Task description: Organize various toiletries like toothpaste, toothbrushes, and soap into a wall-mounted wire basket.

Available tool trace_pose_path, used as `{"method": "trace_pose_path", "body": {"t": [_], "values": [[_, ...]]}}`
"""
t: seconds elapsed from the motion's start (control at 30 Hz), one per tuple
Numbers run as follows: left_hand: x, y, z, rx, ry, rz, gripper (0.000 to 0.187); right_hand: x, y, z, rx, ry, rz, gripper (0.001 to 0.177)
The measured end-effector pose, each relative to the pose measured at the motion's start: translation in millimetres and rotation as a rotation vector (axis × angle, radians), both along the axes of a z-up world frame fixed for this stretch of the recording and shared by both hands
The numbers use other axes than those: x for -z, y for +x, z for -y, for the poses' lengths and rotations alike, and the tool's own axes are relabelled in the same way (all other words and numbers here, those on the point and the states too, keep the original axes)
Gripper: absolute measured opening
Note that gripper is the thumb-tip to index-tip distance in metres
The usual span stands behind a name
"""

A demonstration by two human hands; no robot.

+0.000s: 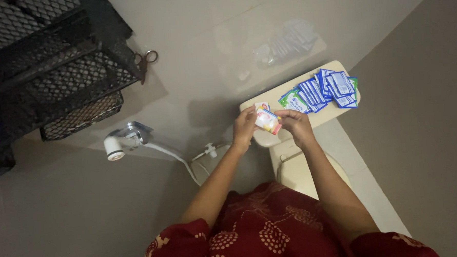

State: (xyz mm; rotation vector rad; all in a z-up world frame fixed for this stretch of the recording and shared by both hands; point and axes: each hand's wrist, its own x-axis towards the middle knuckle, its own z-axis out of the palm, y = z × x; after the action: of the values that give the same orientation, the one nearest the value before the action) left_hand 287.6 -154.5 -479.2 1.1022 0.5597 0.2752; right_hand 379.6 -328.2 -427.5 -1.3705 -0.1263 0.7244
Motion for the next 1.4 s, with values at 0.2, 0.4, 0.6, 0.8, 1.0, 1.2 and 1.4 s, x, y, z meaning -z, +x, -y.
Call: {"method": "trace_pose_path", "body": {"t": [0.2,0.4,0.6,0.8,1.0,1.2,1.4], "values": [[-12,-13,-6,0.031,0.156,-0.007,0.041,-12,0,-1,0.027,0.070,0.018,0.023],[-52,-24,-8,0.019,0.152,0.082,0.041,-29,-2,-8,0.071,0.187,0.035,0.032],[-72,-35,-11,-0.056,0.061,0.176,0.041,-55,-12,-21,0.126,0.256,0.010,0.038],[-98,-46,-17,-0.099,0.053,0.209,0.038,-77,-22,-32,0.110,0.338,-0.025,0.040],[-112,-49,-19,-0.147,-0.010,0.196,0.039,-86,-29,-41,0.056,0.317,-0.014,0.044],[-121,-52,-22,-0.187,-0.005,0.263,0.039,-101,-38,-47,0.040,0.226,0.055,0.050],[-139,-59,-24,-0.221,-0.035,0.248,0.040,-133,-47,-53,0.003,0.262,0.090,0.053]]}}
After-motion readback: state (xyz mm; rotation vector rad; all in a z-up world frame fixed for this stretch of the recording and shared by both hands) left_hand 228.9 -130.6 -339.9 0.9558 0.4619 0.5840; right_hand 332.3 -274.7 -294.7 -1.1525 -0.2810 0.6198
